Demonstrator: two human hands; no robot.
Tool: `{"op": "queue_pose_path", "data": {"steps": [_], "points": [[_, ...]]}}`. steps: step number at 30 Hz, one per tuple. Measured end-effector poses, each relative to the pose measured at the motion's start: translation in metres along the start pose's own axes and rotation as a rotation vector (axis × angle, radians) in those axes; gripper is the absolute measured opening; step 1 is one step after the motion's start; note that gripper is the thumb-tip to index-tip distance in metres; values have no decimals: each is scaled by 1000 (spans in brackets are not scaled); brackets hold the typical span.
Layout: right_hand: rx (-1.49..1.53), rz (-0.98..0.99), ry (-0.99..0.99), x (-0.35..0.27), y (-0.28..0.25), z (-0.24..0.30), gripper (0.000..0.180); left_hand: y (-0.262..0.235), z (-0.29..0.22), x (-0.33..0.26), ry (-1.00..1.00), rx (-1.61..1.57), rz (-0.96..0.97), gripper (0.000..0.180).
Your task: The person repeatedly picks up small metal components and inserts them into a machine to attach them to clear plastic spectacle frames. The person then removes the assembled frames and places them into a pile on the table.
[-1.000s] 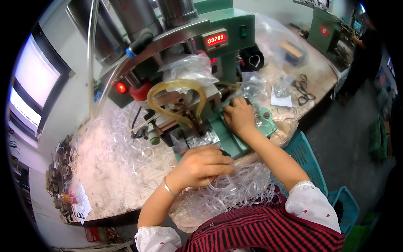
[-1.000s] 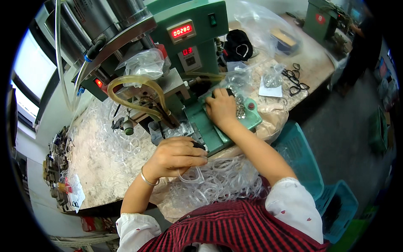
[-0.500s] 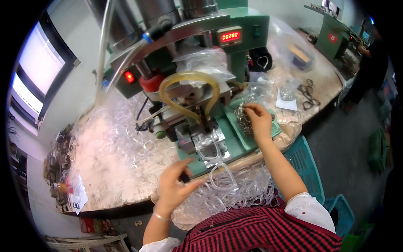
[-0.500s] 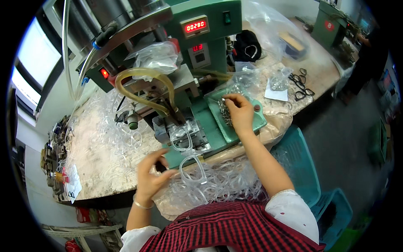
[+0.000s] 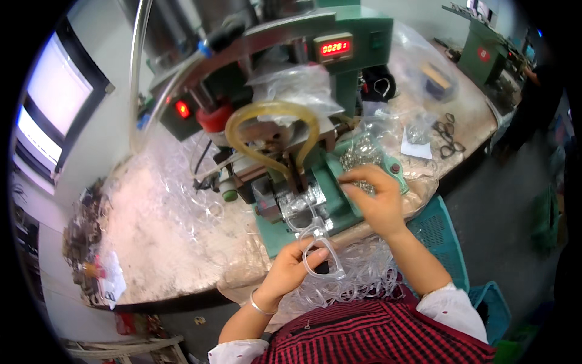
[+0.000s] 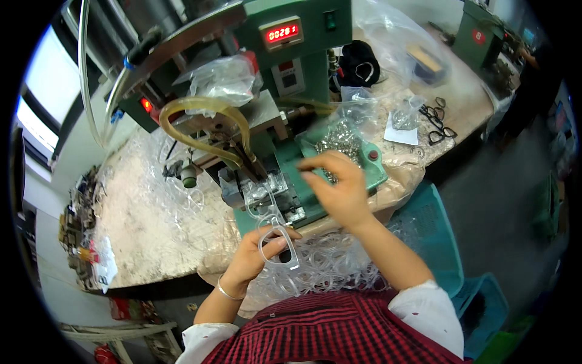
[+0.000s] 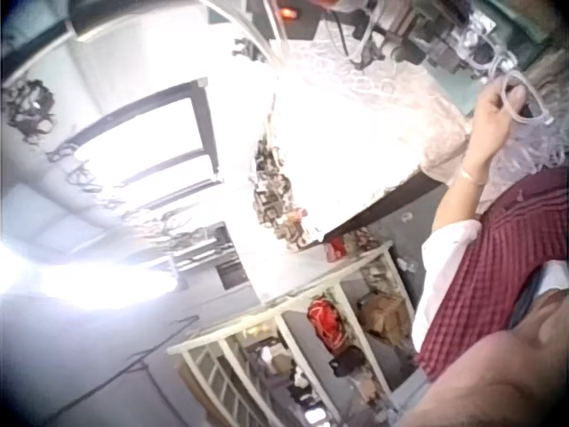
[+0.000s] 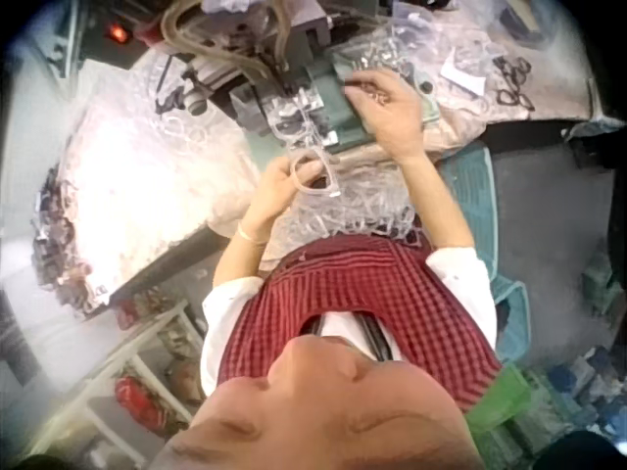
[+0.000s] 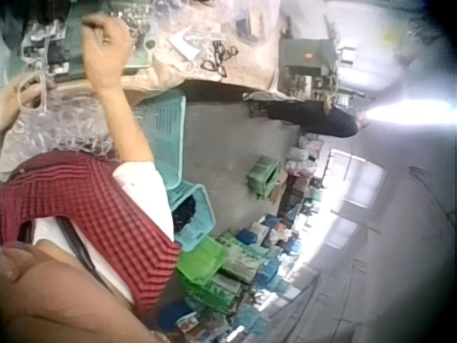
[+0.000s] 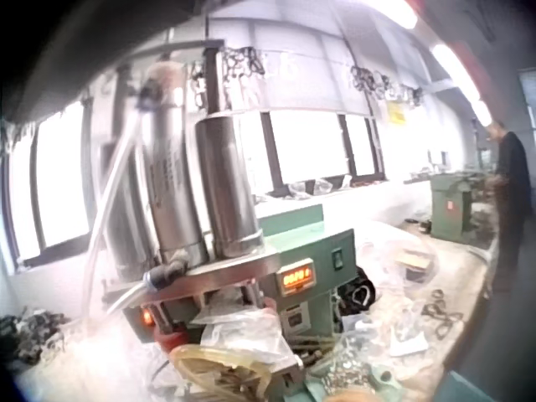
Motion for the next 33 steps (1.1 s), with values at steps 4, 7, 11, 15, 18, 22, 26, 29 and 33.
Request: {"op": "queue_pose_path", "data": {"steps": [4, 7, 11, 15, 18, 22, 26, 29, 33], "points": [[312, -52, 147, 19, 43, -6, 41, -7, -7, 4, 62, 140, 16, 27], [369, -59, 219, 9, 52, -15, 53, -10, 3, -5, 58, -20, -19, 22], [331, -117, 220, 6, 52, -16, 55, -17, 3, 8, 45, -100, -48, 22], [329, -44, 184, 10, 56, -8, 57, -20, -2, 11, 79, -83, -13, 21], [513, -56, 249, 11, 59, 3, 57, -26, 11, -1, 143, 46, -110, 19], [505, -55, 251, 14, 60, -1, 58, -24, -34, -31, 534, 271, -243, 14], [449, -20, 291, 14, 58, -4, 60, -46, -132, -56, 1080, 353, -258, 14], [514, -15, 321, 12, 65, -4, 62, -59, -168, -41, 1051, 427, -574, 15], [486, -12, 299, 14, 65, 4, 63, -71, -172, -37, 981, 245, -573, 18]]}}
Point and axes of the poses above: each hand's wrist, its own x-axis towards the middle knuckle, its own y-axis out of the palm, z = x × y, the point moved 7 cm from there along x, towards the middle knuckle, and after that the axes turned 3 degrees about y, right-handed, at the moved point
